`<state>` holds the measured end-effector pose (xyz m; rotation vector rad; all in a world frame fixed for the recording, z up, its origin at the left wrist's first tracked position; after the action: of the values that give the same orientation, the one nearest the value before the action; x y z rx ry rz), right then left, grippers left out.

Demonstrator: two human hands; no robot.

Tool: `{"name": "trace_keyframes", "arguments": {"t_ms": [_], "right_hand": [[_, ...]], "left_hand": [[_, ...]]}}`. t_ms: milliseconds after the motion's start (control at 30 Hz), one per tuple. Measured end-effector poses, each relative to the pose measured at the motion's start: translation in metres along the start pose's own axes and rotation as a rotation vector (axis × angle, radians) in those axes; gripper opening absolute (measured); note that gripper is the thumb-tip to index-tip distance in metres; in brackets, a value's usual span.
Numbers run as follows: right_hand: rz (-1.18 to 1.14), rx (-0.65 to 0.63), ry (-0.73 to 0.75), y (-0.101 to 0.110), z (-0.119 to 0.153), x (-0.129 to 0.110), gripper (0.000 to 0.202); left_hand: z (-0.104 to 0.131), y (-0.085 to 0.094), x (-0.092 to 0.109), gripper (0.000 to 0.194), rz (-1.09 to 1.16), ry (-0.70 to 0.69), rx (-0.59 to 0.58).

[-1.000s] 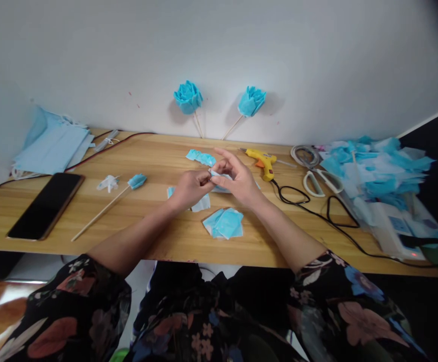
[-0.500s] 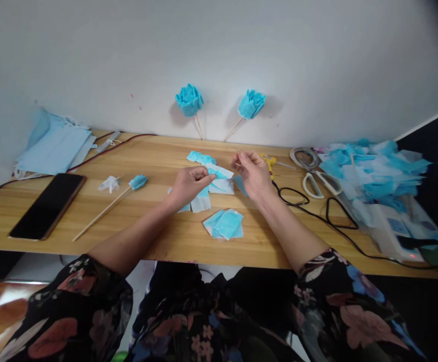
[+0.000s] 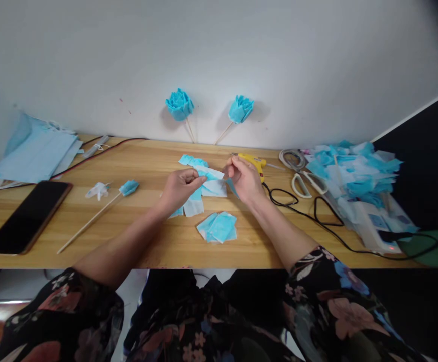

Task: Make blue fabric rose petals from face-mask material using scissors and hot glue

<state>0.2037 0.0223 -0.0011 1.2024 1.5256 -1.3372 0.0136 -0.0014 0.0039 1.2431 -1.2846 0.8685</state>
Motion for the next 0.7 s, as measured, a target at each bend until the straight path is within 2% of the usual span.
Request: {"name": "trace_keyframes", "arguments": {"t_ms": [233,500,600,700], "right_hand": [[0.044,-0.036,0.01,-0.006,0.005,-0.01,0.047],[0.071,-0.049,0.066,-0.002,0.004,-0.01,0.059],[0.218,-0.051,0.141,0.0,0.004,-0.008,0.051],[0.423,-0.106,0.223,0.0,0.006,-0.007,0.038]], "left_hand": [[0.0,0.0,0.003,0.046,-0.006,-0.001,0.005],[0.0,0.001,0.002,0.04,-0.005,0.019,0.009],[-0.001,0.0,-0.001,0.04,0.013,0.03,0.004],[-0.001,0.0,-0.002,0.04,0.017,0.039,0.001]]}}
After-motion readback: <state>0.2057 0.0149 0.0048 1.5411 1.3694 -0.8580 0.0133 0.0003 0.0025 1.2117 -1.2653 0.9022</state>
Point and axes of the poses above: each hand's wrist, its own z-axis away from the middle knuckle, its own y-axis out of the back of the hand, x = y × z, the point moved 2 cm from there along -z, towards the middle knuckle, and after that the axes turned 2 degrees about z, right-handed, at the moved point
